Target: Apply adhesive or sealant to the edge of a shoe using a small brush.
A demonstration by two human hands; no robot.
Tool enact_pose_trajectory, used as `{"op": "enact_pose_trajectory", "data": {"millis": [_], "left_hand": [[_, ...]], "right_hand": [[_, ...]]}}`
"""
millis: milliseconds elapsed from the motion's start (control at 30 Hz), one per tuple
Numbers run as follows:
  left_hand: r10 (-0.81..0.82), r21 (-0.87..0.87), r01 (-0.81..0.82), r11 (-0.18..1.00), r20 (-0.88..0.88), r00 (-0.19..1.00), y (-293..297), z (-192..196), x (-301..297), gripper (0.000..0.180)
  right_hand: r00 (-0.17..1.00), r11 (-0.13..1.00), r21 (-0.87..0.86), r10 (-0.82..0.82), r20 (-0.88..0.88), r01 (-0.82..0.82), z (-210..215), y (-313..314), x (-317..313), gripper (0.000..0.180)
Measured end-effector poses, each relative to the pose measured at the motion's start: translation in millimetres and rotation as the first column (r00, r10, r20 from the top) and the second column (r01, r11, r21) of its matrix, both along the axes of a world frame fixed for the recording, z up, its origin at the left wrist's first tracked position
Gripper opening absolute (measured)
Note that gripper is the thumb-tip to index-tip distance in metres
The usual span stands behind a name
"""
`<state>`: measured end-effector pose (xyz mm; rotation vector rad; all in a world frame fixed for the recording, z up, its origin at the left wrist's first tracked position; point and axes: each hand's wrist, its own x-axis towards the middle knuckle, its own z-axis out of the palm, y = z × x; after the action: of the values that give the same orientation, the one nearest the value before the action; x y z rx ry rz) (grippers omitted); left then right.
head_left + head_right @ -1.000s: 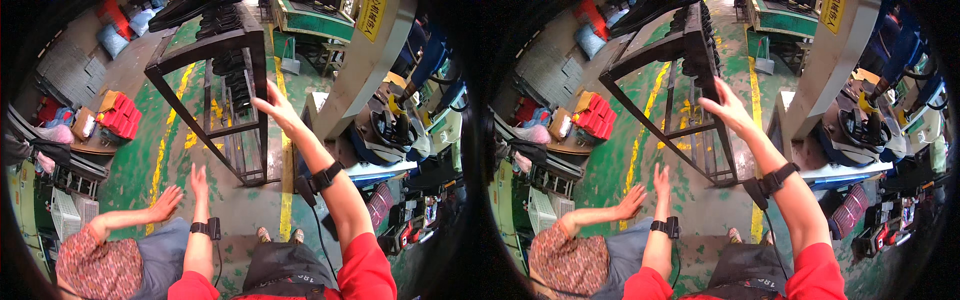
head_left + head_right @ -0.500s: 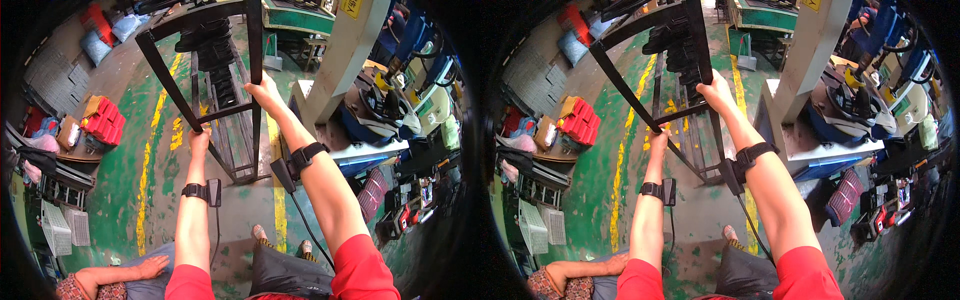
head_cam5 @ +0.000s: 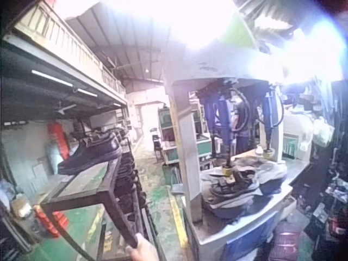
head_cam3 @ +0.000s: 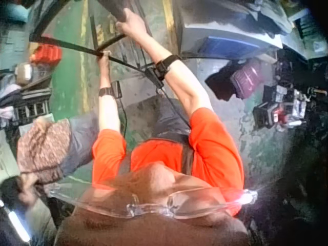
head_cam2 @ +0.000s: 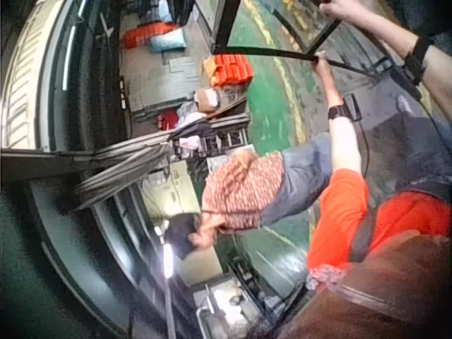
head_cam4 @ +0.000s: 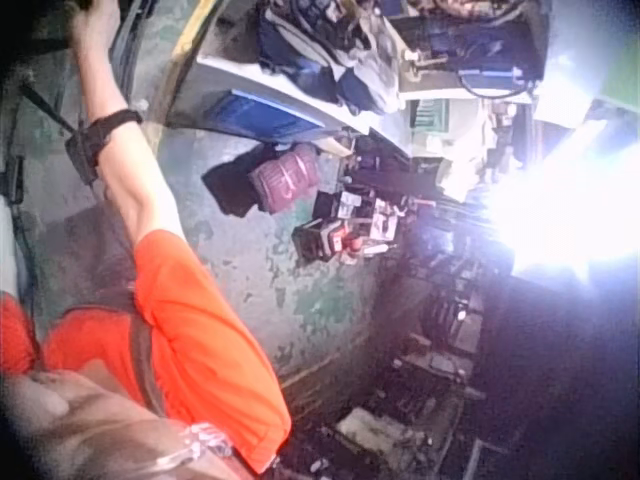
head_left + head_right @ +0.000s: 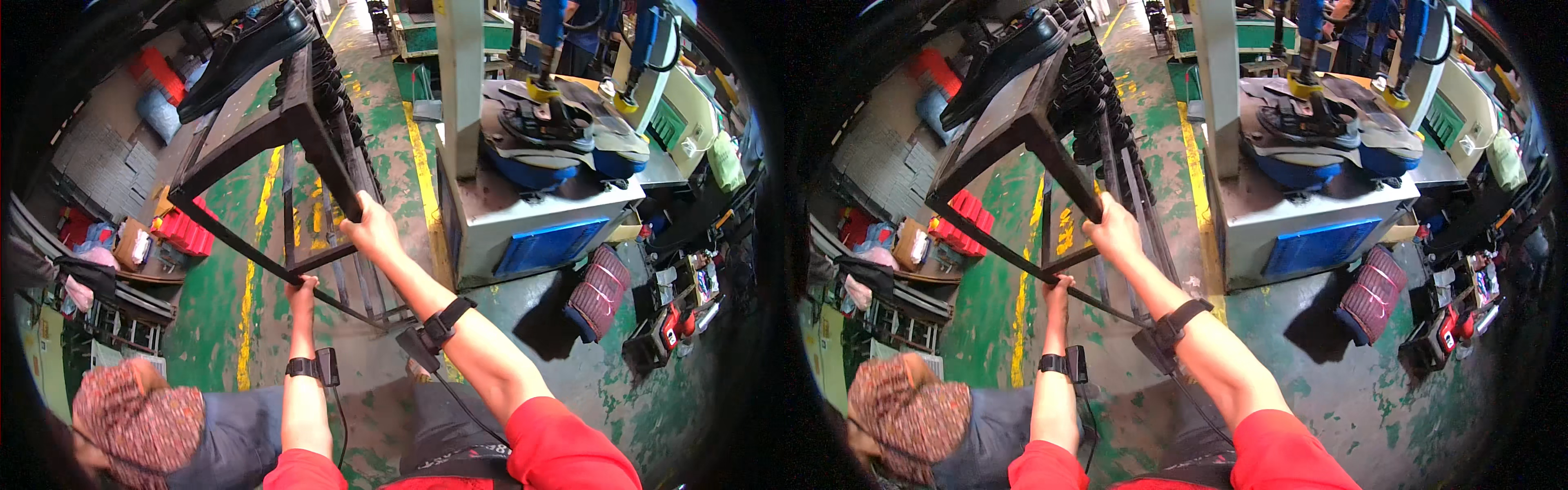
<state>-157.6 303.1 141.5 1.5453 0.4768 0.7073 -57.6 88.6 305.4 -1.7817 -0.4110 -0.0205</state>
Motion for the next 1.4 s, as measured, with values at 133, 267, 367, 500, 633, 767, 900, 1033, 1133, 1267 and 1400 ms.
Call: {"op": "enact_pose_trajectory", "data": {"millis": [133,267,367,500,633,767,900,1033,1133,1267,1400], "left_hand": [[0.024,-0.033,-0.025,0.999,-0.045,0.999,-65,13,-69,0.008],[0.038,-0.045,-0.041,0.998,-0.057,0.998,-125,15,-146,0.006],[0.058,-0.065,-0.065,0.996,-0.104,0.993,-165,16,-200,0.007],[0.056,-0.102,-0.069,0.992,-0.125,0.991,-208,8,-269,0.017],[0.106,-0.1,-0.125,0.987,-0.183,0.977,-275,9,-306,0.031],[0.156,-0.088,-0.183,0.979,-0.247,0.956,-328,2,-371,0.046],[0.132,-0.099,-0.157,0.983,-0.222,0.966,-398,16,-413,0.028],[0.226,-0.089,-0.243,0.966,-0.165,0.96,-454,10,-462,0.012],[0.136,-0.121,-0.158,0.98,-0.17,0.976,-492,0,-503,0.026],[0.132,-0.105,-0.151,0.983,-0.168,0.977,-564,-1,-546,0.025],[0.112,-0.108,-0.131,0.985,-0.167,0.98,-617,2,-590,0.03]], "right_hand": [[1.0,1.0,-0.009,0.022,0.008,-0.022,-1,-51,-68,0.03],[0.997,1.0,0.01,0.016,0.08,-0.016,-7,-101,-139,0.03],[0.996,0.999,0.007,0.052,0.076,-0.053,-10,-142,-185,0.031],[0.988,0.998,0.022,0.054,0.141,-0.058,-8,-193,-244,0.03],[0.966,0.995,0.098,-0.007,0.259,-0.019,-17,-253,-281,0.03],[0.958,0.998,0.066,-0.007,0.286,-0.012,-20,-301,-330,0.031],[0.959,0.996,0.081,0.008,0.285,-0.033,-26,-355,-377,0.031],[0.954,0.993,0.111,0.012,0.299,-0.047,-26,-409,-424,0.031],[0.959,0.996,0.064,0.036,0.282,-0.057,-25,-456,-453,0.035],[0.964,0.997,0.046,0.047,0.261,-0.061,-27,-519,-493,0.038],[0.954,0.994,0.072,0.063,0.292,-0.088,-28,-572,-528,0.039]]}}
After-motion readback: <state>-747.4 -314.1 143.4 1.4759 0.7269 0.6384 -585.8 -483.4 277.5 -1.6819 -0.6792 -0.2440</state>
